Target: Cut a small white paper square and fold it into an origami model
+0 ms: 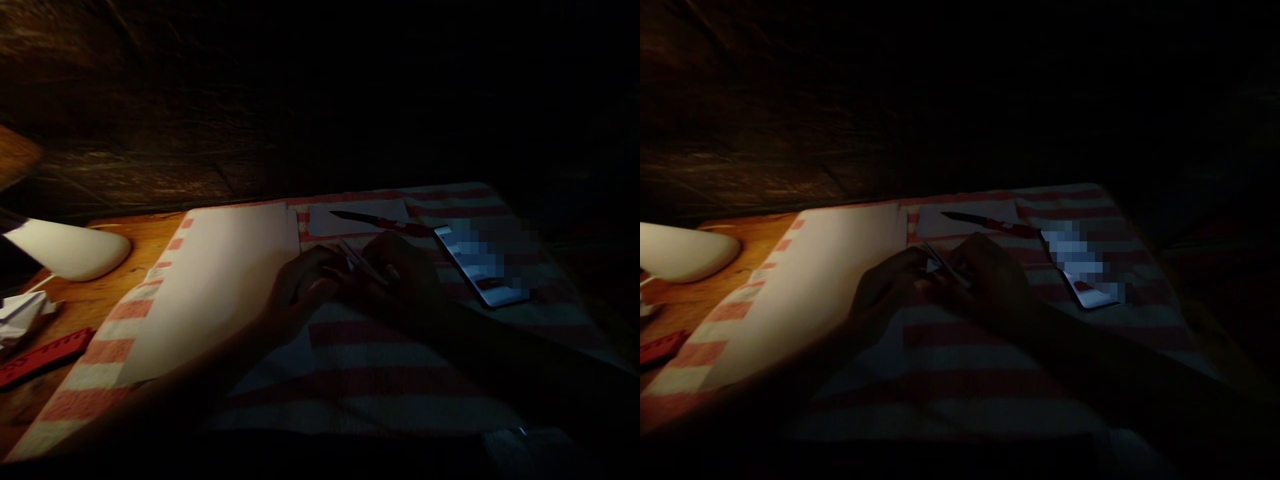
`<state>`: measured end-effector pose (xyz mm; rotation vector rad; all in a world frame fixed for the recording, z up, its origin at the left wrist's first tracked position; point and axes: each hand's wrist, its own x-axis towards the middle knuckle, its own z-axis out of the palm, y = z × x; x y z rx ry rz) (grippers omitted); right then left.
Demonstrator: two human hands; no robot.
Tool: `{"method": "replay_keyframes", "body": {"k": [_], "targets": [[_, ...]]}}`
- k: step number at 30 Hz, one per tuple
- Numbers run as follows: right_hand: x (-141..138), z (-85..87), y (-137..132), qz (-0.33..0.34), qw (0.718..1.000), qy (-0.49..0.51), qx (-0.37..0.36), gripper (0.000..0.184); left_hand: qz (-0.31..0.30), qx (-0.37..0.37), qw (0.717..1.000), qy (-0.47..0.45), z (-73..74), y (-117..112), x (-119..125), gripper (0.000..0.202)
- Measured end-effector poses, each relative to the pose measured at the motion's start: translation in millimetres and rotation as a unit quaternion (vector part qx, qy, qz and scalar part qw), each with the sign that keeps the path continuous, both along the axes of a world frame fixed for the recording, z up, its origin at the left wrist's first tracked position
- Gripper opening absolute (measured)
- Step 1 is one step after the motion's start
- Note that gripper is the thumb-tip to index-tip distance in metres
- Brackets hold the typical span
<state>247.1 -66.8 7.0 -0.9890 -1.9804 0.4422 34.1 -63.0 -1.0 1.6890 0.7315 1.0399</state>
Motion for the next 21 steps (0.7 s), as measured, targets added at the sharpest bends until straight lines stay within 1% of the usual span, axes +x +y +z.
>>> {"method": "replay_keyframes", "body": {"k": [2,4,6,8,9,11,13,15,16,17,18,19,21], "targets": [[0,-2.7,1,0.032,0.998,-0.037,0.028,0.020,0.012,-0.041,0.998,-0.054,-6.2,2,0,0.038],[1,-4.6,3,0.059,0.994,-0.059,0.065,0.028,0.020,-0.087,0.991,-0.102,-11.4,6,0,0.044],[2,-4.6,4,0.079,0.990,-0.067,0.099,0.035,0.034,-0.144,0.978,-0.145,-13.7,8,1,0.042],[3,-3.1,4,0.086,0.989,-0.054,0.109,0.041,0.057,-0.194,0.964,-0.171,-13.3,10,3,0.036],[4,-2.4,4,0.077,0.991,-0.039,0.103,0.043,0.068,-0.210,0.959,-0.179,-12.6,11,4,0.033],[5,-2.2,3,0.035,0.996,0.003,0.077,0.049,0.078,-0.236,0.950,-0.187,-11.2,13,6,0.031],[6,-4.7,4,0.005,0.998,0.049,0.026,0.058,0.082,-0.245,0.945,-0.200,-10.7,14,6,0.030],[7,-9.0,5,0.022,0.996,0.079,-0.034,0.070,0.093,-0.249,0.942,-0.206,-11.1,16,6,0.033],[7,-11.0,6,0.043,0.994,0.086,-0.049,0.075,0.098,-0.249,0.941,-0.206,-11.5,16,6,0.034],[7,-12.7,7,0.067,0.993,0.084,-0.049,0.077,0.101,-0.248,0.942,-0.204,-11.8,17,6,0.035],[8,-13.7,9,0.088,0.993,0.077,-0.033,0.076,0.103,-0.246,0.943,-0.199,-12.1,17,6,0.036],[8,-14.0,10,0.101,0.992,0.068,-0.011,0.069,0.104,-0.242,0.945,-0.193,-12.3,17,6,0.036],[9,-12.6,11,0.110,0.993,0.048,0.022,0.052,0.112,-0.222,0.952,-0.178,-12.4,16,7,0.033]]}}
